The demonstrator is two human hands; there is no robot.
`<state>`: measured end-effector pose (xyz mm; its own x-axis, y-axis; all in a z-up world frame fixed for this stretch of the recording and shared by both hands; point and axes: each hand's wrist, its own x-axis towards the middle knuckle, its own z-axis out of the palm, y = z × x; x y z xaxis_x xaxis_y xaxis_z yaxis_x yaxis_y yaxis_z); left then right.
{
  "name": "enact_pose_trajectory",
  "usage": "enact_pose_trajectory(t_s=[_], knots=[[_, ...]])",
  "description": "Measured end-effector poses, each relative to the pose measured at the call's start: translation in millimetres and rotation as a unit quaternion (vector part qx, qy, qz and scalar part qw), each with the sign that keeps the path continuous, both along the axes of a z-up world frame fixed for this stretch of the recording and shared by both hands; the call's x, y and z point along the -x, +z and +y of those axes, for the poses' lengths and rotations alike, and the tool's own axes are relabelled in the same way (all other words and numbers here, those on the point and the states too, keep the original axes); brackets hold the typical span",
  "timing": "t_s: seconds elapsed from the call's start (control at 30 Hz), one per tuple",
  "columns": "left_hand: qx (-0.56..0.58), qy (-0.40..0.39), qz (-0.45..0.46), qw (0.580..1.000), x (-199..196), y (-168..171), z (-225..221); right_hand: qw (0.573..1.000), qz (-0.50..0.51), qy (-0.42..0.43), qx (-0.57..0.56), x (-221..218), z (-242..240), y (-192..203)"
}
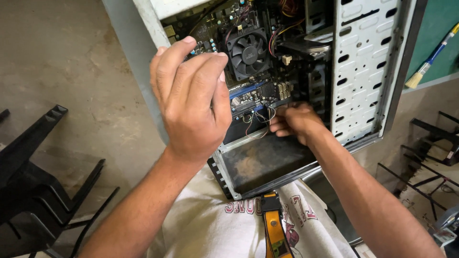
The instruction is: Connecting internal cables and cleaning the motherboard of a desktop computer with a brush.
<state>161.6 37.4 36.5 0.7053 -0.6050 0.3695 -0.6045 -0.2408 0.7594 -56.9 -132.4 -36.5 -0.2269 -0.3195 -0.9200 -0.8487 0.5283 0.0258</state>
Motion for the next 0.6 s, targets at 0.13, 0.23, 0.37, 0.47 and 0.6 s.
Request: enact_pose_trajectory(t_s=[0.13, 0.23, 0.37, 0.47, 0.6], knots=[[0.007, 0.0, 0.006, 1.0, 0.7, -0.3, -0.1, 1.0, 0.001, -0.031, -0.005, 0.6, 0.1, 0.9], [0.006, 0.001, 0.004, 1.0, 0.1, 0.9, -0.2, 0.999, -0.005, -0.047, -0.005, 2.8, 0.6, -4.3], [0.009, 0.0, 0.001, 1.0, -0.1, 1.0, -0.6, 0.998, -0.016, -0.066, -0.005, 3.5, 1.6, -4.3], [0.008, 0.001, 0.0, 1.0, -0.3, 0.9, -1.1, 0.997, -0.013, -0.08, 0.009, 7.3, 0.4, -7.7], [0.007, 0.0, 0.004, 1.0, -0.6, 1.7, -1.1, 0.998, -0.008, -0.067, 0.0, -2.4, 1.4, -1.9]])
